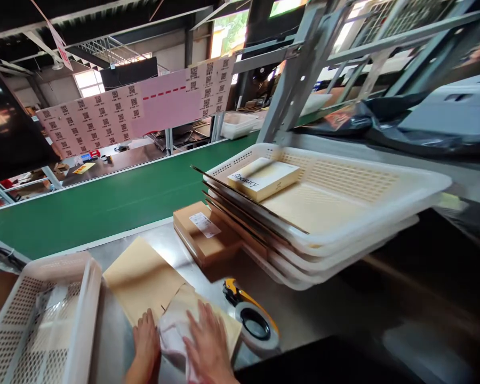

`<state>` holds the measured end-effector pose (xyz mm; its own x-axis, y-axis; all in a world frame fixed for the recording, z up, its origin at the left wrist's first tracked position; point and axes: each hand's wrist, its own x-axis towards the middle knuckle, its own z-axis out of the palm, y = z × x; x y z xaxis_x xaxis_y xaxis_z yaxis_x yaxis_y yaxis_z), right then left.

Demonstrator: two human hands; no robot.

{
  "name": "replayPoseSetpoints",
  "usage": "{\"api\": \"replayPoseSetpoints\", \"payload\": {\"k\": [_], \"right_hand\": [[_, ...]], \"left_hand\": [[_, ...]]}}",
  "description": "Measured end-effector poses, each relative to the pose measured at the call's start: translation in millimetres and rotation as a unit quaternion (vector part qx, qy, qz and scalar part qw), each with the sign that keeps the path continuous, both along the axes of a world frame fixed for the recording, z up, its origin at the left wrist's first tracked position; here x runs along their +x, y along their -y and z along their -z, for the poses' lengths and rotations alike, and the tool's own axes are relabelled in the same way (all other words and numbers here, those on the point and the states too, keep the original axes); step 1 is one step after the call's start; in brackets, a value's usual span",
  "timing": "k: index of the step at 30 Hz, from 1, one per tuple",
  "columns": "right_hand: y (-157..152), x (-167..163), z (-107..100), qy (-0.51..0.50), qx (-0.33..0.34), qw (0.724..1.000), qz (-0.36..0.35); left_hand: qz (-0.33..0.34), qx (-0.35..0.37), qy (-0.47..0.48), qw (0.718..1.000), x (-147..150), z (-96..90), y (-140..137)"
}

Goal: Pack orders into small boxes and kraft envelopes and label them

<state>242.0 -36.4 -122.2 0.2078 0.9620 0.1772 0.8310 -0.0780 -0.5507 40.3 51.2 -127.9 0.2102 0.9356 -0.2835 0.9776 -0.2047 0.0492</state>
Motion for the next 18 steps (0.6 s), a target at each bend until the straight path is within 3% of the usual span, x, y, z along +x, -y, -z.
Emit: {"api": "replayPoseSetpoints", "payload": {"k": [3, 5, 7, 13, 18], "right_hand": [[-34, -14, -4, 0.034, -0.092, 0.970, -0.224], [-49, -19, 0, 0.030, -0.131, 0.950, -0.283], [-57, -23, 8, 0.037, -0.122, 0.943, -0.309], [-88, -48, 32, 0.031, -0.104, 0.956, -0.271], [-128, -69, 39, -0.015, -0.069, 0.976, -0.207]], "left_hand": [[0.001, -0.015, 0.017, 1.000, -4, -5.0, -10], [0.008, -0.021, 0.035, 0.999, -5, -8.8, -15], [0.023, -0.018, 0.047, 0.998, -4, -13.3, -19], [0.066, -0.031, 0.019, 0.997, 2, -39.2, -35], [0.032, -0.056, 0.005, 0.998, -13, -60.5, -53]]}}
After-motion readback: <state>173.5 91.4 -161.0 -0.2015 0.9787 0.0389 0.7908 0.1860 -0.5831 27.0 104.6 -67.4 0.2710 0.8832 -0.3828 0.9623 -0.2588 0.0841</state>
